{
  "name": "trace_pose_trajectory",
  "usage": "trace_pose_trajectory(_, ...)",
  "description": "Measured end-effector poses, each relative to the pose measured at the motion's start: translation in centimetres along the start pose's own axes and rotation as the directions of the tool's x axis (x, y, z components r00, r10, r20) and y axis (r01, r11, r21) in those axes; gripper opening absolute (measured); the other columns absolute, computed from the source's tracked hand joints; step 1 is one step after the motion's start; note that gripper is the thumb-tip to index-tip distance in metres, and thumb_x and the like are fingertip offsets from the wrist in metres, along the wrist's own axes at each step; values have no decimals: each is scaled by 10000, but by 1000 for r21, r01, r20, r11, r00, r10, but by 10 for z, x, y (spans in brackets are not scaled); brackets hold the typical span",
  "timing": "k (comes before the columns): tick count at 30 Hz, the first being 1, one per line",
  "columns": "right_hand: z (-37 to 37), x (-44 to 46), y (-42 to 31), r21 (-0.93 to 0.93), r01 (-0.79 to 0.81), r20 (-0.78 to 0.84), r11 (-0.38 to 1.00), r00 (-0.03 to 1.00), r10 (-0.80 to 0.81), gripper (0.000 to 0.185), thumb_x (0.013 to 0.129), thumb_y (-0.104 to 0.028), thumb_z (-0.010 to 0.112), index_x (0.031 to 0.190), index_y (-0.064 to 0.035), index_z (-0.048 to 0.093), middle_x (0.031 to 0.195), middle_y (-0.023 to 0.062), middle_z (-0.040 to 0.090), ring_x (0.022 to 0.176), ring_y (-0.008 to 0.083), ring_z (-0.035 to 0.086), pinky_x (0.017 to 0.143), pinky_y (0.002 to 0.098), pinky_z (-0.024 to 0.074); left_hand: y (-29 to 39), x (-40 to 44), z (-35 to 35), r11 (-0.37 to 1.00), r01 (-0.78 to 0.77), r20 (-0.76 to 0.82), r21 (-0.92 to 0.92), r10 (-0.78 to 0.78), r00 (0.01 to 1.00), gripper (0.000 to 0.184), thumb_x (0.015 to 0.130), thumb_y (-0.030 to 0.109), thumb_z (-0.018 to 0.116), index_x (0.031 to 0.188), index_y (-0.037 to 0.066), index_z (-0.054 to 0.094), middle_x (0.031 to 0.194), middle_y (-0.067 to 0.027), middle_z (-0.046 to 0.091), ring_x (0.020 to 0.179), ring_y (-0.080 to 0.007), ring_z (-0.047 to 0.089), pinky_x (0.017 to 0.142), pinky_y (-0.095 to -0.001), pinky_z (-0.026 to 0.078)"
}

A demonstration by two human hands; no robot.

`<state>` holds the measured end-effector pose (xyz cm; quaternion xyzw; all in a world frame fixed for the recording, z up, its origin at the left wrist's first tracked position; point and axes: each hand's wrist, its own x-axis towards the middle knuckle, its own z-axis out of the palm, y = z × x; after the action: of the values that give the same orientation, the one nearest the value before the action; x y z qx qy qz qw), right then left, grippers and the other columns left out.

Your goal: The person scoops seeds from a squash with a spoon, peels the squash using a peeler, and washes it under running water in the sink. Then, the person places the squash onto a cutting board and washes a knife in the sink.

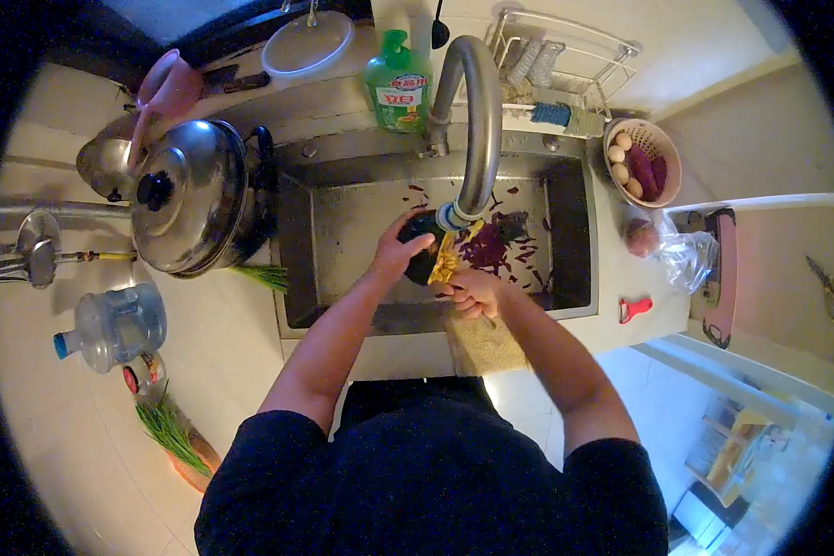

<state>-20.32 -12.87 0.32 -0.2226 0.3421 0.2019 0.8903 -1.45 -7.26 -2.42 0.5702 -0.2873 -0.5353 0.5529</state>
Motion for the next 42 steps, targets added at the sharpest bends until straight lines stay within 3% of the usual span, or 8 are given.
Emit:
trace_pose_trajectory(9,-3,13,16,448,379,-142,809,924,-354,360,912,-415,411,728,-116,492,477,-61,284,384,69,255,353,233,189,-16,5,-30,727,360,105,-585,-372,922,432,807,313,616,1144,71,495,1067,-69,581,961,-214,580,877,-354,447)
trace_pose_trajectory(12,-7,9,11,-320,236,-681,917,616,-397,395,896,-441,443,733,-89,520,501,-38,340,409,77,297,384,249,221,-23,-8,-40,544,469,203,-696,-477,855,456,814,322,603,1178,82,469,1053,-42,582,963,-195,579,882,-351,442)
trace_pose_trajectory(16,-2,2,14,-581,416,-572,699,403,-715,311,867,-324,547,709,-59,513,564,-19,438,447,69,361,400,254,267,-27,-22,-42,634,480,205,-607,-458,865,491,817,273,599,1240,96,424,1076,-35,574,1021,-186,548,886,-348,437)
trace_pose_trajectory(22,30,-15,-8,-390,471,-481,791,629,-611,270,836,-277,592,735,-28,565,518,-22,437,437,62,371,398,231,265,11,-31,-28,846,320,210,-427,-251,945,609,723,64,646,1273,72,386,1144,-52,534,1071,-183,510,916,-333,422)
trace_pose_trajectory(24,30,-7,-14,-629,356,-476,691,525,-705,347,822,-312,597,669,-1,581,539,14,499,497,90,457,457,260,350,23,-33,-23,880,308,267,-361,-219,939,695,655,-6,675,1278,75,378,1166,-61,516,1067,-189,512,923,-325,417)
trace_pose_trajectory(27,37,-4,-19,-705,345,-413,619,510,-755,404,801,-360,605,645,12,590,556,34,535,520,108,494,484,276,388,15,-29,-26,891,384,259,-243,-322,911,798,562,-33,721,1273,79,377,1190,-71,496,1070,-188,501,921,-317,414)
trace_pose_trajectory(37,35,21,-15,-583,316,-340,748,742,-578,377,850,-347,519,675,-17,565,542,23,489,481,99,460,440,261,354,42,-38,-17,931,-123,288,344,20,957,851,494,65,803,1242,92,396,1173,-74,487,1106,-198,460,962,-324,364)
trace_pose_trajectory(42,53,-7,-24,-940,185,-110,288,632,-767,353,835,-365,491,786,-38,613,688,108,612,625,241,602,545,362,458,35,-53,-4,841,-178,211,511,78,974,839,486,81,803,1225,89,404,1152,-100,497,1098,-220,472,967,-324,360)
